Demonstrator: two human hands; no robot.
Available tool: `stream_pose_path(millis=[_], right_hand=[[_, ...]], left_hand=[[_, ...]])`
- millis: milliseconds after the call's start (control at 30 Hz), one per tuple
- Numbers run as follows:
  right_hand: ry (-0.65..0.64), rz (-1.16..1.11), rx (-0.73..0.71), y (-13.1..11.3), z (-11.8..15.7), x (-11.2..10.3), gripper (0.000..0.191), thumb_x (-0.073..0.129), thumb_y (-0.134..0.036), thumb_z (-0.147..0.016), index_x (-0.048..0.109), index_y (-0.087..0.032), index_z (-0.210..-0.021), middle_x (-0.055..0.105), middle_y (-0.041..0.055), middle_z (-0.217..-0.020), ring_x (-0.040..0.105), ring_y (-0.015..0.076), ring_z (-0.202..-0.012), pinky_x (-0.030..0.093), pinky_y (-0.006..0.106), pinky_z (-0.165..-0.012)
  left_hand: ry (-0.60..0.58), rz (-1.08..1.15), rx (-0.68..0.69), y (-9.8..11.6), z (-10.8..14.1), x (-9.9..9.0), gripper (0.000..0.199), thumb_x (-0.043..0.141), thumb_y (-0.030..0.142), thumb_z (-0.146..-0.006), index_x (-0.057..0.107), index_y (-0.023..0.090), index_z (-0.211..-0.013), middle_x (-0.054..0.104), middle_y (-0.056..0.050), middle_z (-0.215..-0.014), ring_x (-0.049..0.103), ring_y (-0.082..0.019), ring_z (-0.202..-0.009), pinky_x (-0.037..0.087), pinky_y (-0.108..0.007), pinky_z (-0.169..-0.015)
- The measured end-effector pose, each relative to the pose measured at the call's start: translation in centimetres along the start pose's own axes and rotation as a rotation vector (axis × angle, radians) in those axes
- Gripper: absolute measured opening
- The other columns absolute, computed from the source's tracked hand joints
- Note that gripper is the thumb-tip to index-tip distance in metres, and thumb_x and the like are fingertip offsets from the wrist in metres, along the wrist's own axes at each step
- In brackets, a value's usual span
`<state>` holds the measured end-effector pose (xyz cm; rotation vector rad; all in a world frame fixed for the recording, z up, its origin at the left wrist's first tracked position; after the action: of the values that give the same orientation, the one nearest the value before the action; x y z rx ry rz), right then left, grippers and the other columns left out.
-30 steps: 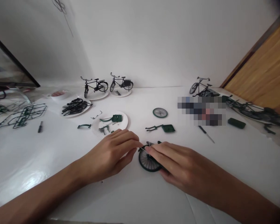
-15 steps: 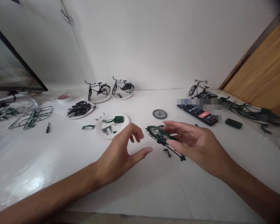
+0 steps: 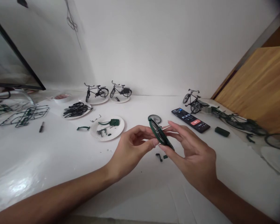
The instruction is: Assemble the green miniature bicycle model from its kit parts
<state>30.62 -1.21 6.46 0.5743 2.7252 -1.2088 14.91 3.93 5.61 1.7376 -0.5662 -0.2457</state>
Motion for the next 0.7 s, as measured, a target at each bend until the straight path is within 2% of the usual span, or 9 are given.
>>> stream_pose_path(millis=[133, 300, 500, 700], right_hand=[[-0.016, 0.056, -0.004, -0.2, -0.1, -0.3, 0.053, 0.067, -0.006, -0.084, 0.060, -0.029, -0.131, 0.066, 0.0041, -0.119, 0.065, 0.0224, -0.107, 0.057, 0.048, -0.095], [0.106, 0.261, -0.073, -1.2, -0.4, -1.0, 0.035, 0.067, -0.002, -0.083, 0.075, -0.030, -0.103, 0.076, -0.0037, -0.101, 0.071, 0.0128, -0.088, 0.059, 0.026, -0.084], [0.149, 0.199, 0.084, -1.4, -0.3, -1.1, 0.021, 0.069, -0.010, -0.084, 0.076, -0.028, -0.092, 0.078, -0.0066, -0.087, 0.074, 0.0084, -0.077, 0.059, 0.016, -0.079], [0.059, 0.194, 0.178, -1.2, -0.5, -1.2, 0.015, 0.069, -0.014, -0.085, 0.075, -0.027, -0.088, 0.078, -0.0079, -0.078, 0.074, 0.0067, -0.072, 0.058, 0.011, -0.073]], left_hand=[[-0.029, 0.084, 0.026, 0.1, 0.6, 0.2, 0.025, 0.075, 0.020, -0.081, 0.064, 0.012, -0.101, 0.071, -0.010, -0.106, 0.069, -0.020, -0.100, 0.060, -0.034, -0.086], [-0.003, 0.072, 0.040, -0.1, 0.8, 0.1, 0.029, 0.079, 0.019, -0.078, 0.067, 0.015, -0.104, 0.071, -0.006, -0.107, 0.069, -0.019, -0.100, 0.059, -0.033, -0.091], [-0.010, -0.134, 0.305, 0.8, 1.3, -0.4, 0.040, 0.080, 0.015, -0.077, 0.065, 0.020, -0.113, 0.066, -0.004, -0.113, 0.063, -0.019, -0.109, 0.055, -0.036, -0.100], [-0.039, -0.293, 0.454, 1.3, 1.3, -0.8, 0.043, 0.080, 0.017, -0.077, 0.063, 0.019, -0.116, 0.064, -0.007, -0.113, 0.060, -0.021, -0.110, 0.053, -0.038, -0.098]])
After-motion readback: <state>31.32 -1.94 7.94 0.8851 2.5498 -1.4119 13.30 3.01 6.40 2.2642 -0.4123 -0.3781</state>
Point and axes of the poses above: each hand's wrist, its own z-axis away from the middle knuckle, its own x-axis out of the palm, y = z × x, the point moved 4 cm from there along -z, towards the middle knuckle
